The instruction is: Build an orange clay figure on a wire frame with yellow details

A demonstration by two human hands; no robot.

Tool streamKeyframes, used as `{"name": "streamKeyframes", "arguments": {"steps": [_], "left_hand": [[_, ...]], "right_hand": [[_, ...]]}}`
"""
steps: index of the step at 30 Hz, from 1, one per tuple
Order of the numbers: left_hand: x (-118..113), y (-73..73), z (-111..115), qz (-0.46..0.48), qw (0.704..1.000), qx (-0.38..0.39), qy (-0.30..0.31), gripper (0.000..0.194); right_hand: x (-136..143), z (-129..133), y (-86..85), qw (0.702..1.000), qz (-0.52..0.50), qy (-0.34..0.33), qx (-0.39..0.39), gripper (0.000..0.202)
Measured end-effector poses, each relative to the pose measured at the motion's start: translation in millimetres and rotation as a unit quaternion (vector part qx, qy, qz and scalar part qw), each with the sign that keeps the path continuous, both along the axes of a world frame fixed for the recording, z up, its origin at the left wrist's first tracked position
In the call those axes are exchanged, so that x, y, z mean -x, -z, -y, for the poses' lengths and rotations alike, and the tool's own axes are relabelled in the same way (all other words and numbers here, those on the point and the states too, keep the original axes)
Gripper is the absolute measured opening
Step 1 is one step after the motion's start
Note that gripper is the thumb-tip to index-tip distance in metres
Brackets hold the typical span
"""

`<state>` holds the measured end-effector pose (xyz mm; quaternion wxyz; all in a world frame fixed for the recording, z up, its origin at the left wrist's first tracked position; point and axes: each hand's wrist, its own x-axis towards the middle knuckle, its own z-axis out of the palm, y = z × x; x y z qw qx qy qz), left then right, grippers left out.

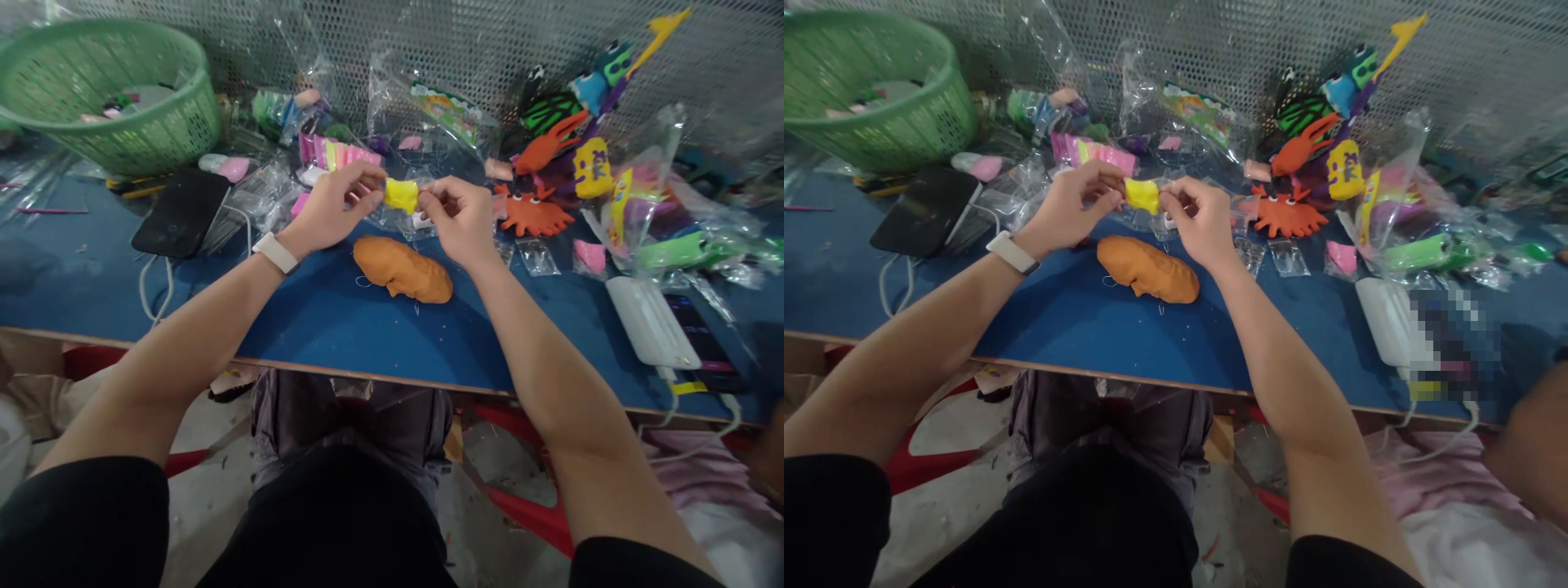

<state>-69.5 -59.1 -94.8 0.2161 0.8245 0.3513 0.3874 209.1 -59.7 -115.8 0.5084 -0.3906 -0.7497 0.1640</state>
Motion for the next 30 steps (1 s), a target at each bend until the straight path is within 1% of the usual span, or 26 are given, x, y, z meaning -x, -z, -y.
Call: {"name": "streamKeyframes", "arguments": {"steps": [3,6,9,12,16,19,22,24,30], "left_hand": [[-2.1,0.8,3.6,-0.013,1.000,-0.023,-0.001,0.043],[-8.1,1.1,8.2,-0.035,0.999,-0.030,-0.004,0.039],[-10.4,0.9,11.9,-0.026,0.999,-0.022,-0.019,0.035],[-9.8,0.7,14.5,-0.018,0.999,-0.017,-0.023,0.034],[-10.5,0.4,18.1,-0.014,1.000,-0.015,-0.014,0.040],[-11.7,-0.5,19.8,-0.004,1.000,-0.020,-0.016,0.045],[-11.9,-1.6,19.9,0.004,0.999,-0.024,-0.036,0.047],[-11.6,-2.2,19.6,0.007,0.998,-0.023,-0.050,0.049],[-9.7,-2.9,18.6,0.004,0.999,-0.023,-0.042,0.049]], "right_hand": [[6.9,9.6,-5.4,1.000,-0.003,-0.024,-0.003,0.070],[14.9,21.9,-12.9,0.999,0.000,-0.038,-0.003,0.063],[18.4,29.7,-17.7,1.000,-0.006,0.011,-0.017,0.061],[17.8,30.8,-16.9,0.998,-0.017,0.060,-0.030,0.061],[17.4,28.2,-13.2,0.998,-0.011,0.061,-0.025,0.063],[18.4,27.3,-14.0,0.998,-0.005,0.065,-0.014,0.066],[19.4,29.4,-18.6,0.999,0.008,0.049,-0.003,0.069],[20.4,33.2,-22.5,0.999,0.016,0.037,-0.010,0.070],[24.9,48.5,-32.2,0.994,0.060,0.071,-0.051,0.065]]}}
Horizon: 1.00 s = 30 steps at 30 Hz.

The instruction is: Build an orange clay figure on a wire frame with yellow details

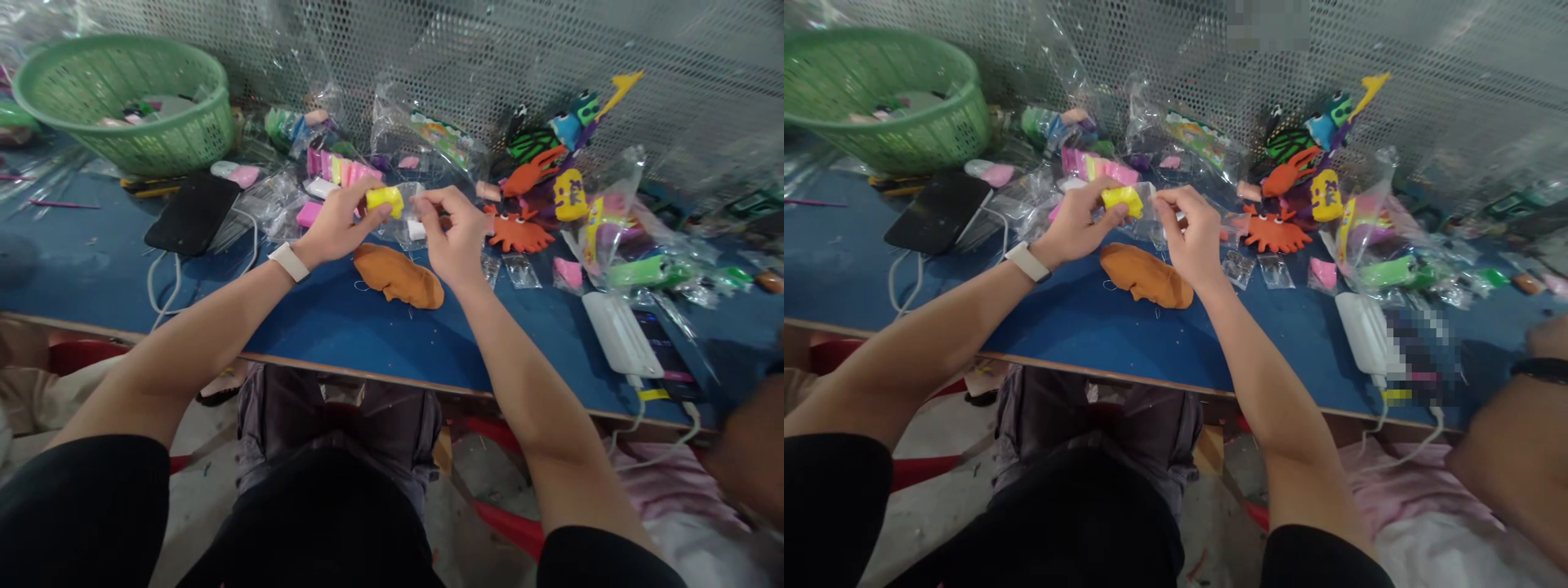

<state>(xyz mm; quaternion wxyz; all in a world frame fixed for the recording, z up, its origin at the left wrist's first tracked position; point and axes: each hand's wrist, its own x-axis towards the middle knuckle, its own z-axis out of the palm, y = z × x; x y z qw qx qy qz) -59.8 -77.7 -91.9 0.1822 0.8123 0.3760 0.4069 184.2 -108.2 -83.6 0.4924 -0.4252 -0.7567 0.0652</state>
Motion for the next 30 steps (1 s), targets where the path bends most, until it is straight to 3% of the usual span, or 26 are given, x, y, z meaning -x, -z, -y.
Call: {"name": "streamKeyframes", "arguments": {"steps": [13,30], "left_hand": [[0.8,8.8,-14.4,0.050,0.996,-0.066,0.030,0.044],[1.2,14.9,-22.2,0.071,0.994,-0.080,0.037,0.026]], "right_hand": [[5.0,6.4,-2.1,0.998,0.008,-0.027,-0.063,0.063],[4.6,3.5,0.7,0.994,0.006,-0.050,-0.093,0.054]]}}
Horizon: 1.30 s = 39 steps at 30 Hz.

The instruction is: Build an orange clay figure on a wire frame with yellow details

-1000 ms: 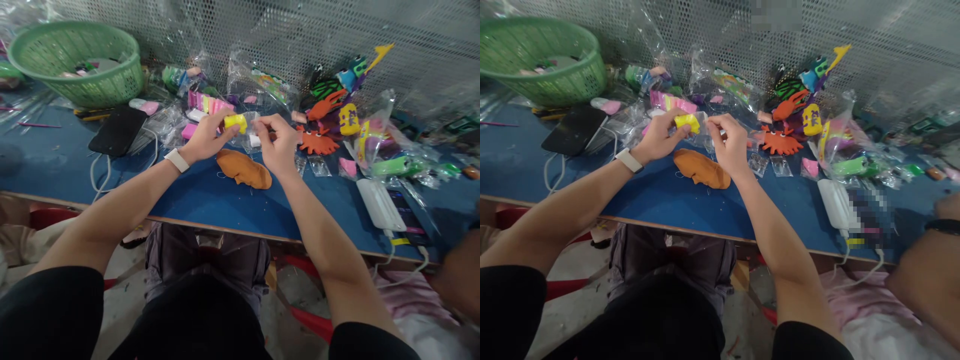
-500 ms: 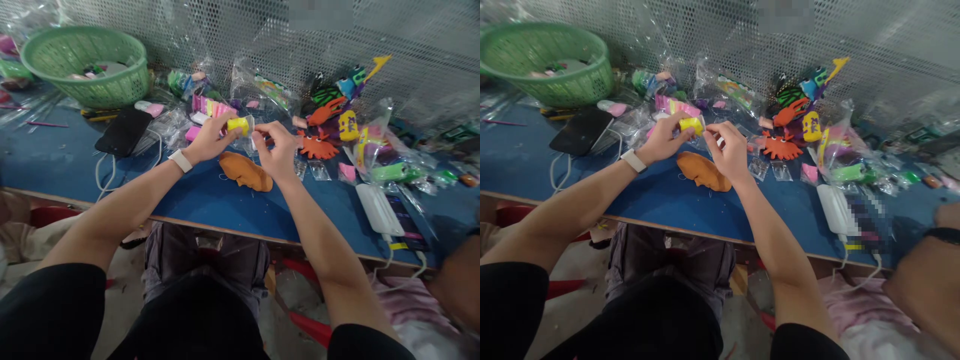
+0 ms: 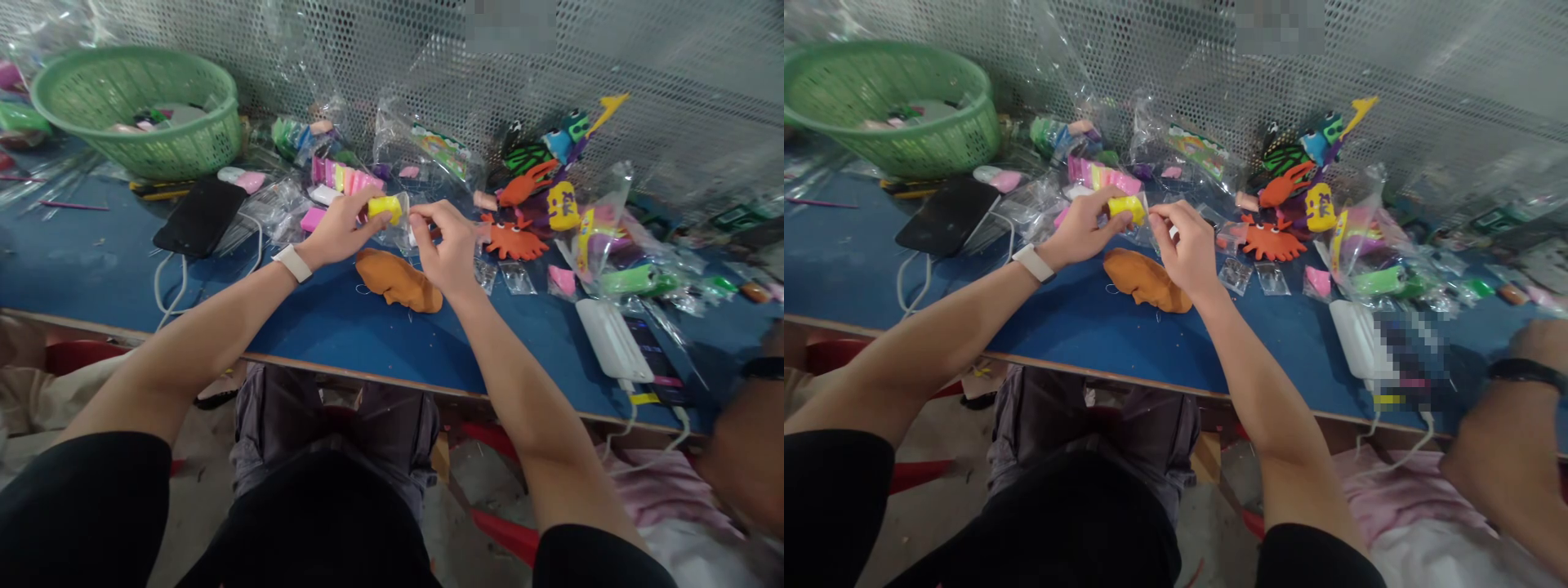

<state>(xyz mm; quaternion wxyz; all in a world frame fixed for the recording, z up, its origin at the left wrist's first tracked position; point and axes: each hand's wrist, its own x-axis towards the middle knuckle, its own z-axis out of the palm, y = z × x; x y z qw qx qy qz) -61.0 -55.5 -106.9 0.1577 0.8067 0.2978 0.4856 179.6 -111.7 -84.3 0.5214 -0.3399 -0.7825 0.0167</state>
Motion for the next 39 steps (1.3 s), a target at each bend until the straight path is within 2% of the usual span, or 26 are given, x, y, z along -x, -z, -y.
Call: {"name": "streamKeyframes", "arguments": {"steps": [9,25,31,35,37,39], "left_hand": [[1.0,-3.8,3.7,-0.034,0.999,-0.004,-0.017,0.024],[1.7,-9.8,8.4,-0.068,0.997,0.001,-0.035,0.033],[-2.0,-3.0,2.4,-0.030,0.999,0.001,-0.023,0.044],[-8.5,-10.5,12.6,0.019,0.997,-0.030,-0.069,0.056],[-12.3,-16.2,21.7,0.018,0.993,-0.055,-0.098,0.052],[-16.6,-19.5,29.7,-0.001,0.992,-0.064,-0.105,0.038]], "right_hand": [[1.6,1.3,0.7,1.000,0.001,0.003,0.012,0.051],[0.0,-1.9,2.8,1.000,-0.007,0.009,0.004,0.061],[0.4,-5.8,3.7,0.996,-0.055,0.000,0.066,0.064],[0.6,-10.1,7.6,0.990,-0.094,-0.002,0.104,0.064],[2.3,-9.6,8.5,0.989,-0.108,0.003,0.102,0.064],[5.7,-5.7,7.5,0.992,-0.094,0.015,0.083,0.060]]}}
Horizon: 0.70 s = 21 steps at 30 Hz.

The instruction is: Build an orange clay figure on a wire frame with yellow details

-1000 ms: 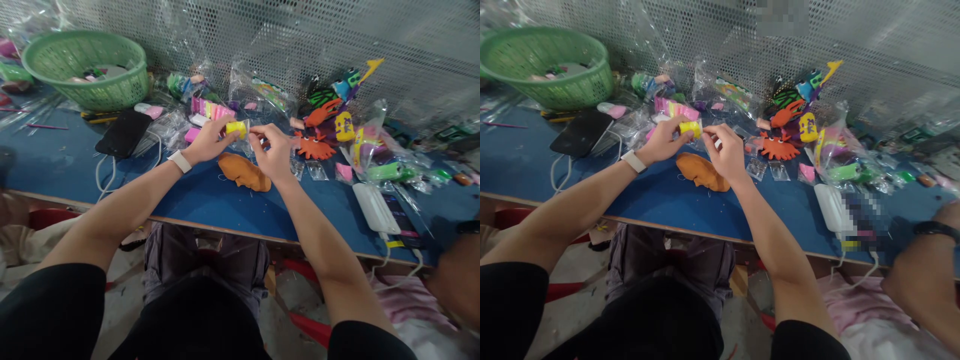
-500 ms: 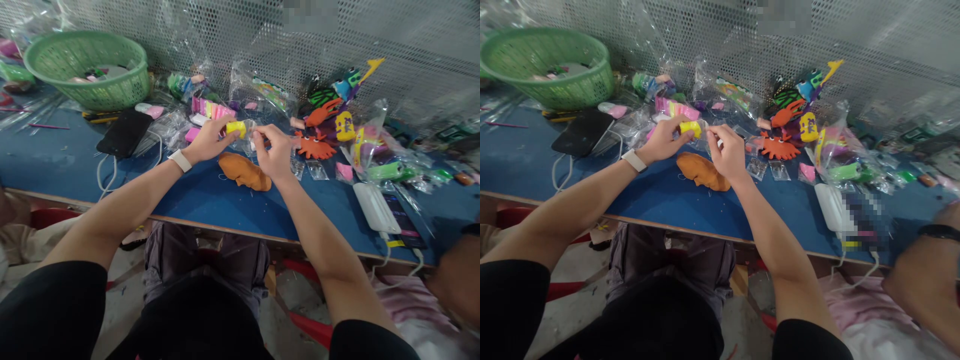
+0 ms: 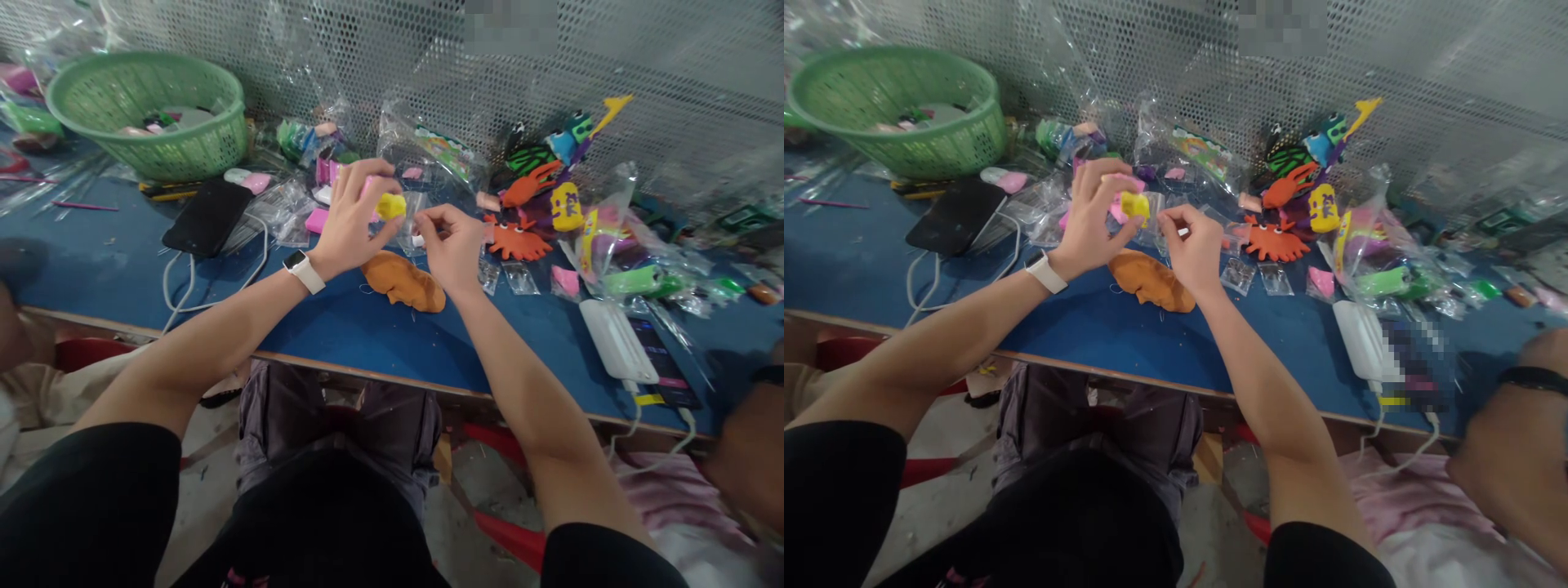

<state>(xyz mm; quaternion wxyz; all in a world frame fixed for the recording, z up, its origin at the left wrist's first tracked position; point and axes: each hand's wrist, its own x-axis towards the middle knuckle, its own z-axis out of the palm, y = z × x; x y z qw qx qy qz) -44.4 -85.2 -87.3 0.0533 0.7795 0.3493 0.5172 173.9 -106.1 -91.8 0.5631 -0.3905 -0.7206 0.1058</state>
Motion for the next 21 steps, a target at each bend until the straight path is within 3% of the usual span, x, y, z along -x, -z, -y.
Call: {"name": "streamKeyframes", "arguments": {"steps": [3,9,15,21], "left_hand": [[-6.7,1.3,6.0,-0.011,1.000,0.012,0.020,0.020],[-15.0,6.5,6.6,0.057,0.994,0.053,0.072,0.023],[-17.7,5.6,6.3,0.106,0.979,0.117,0.132,0.011],[-14.6,5.7,-0.5,0.148,0.956,0.178,0.182,0.016]], "right_hand": [[7.1,9.4,-2.9,0.998,0.044,0.020,-0.040,0.052],[9.6,13.6,0.0,0.993,0.088,0.008,-0.083,0.043],[4.6,4.7,4.4,0.996,0.063,-0.008,-0.063,0.053],[4.9,2.3,2.1,0.999,0.023,-0.023,-0.011,0.059]]}}
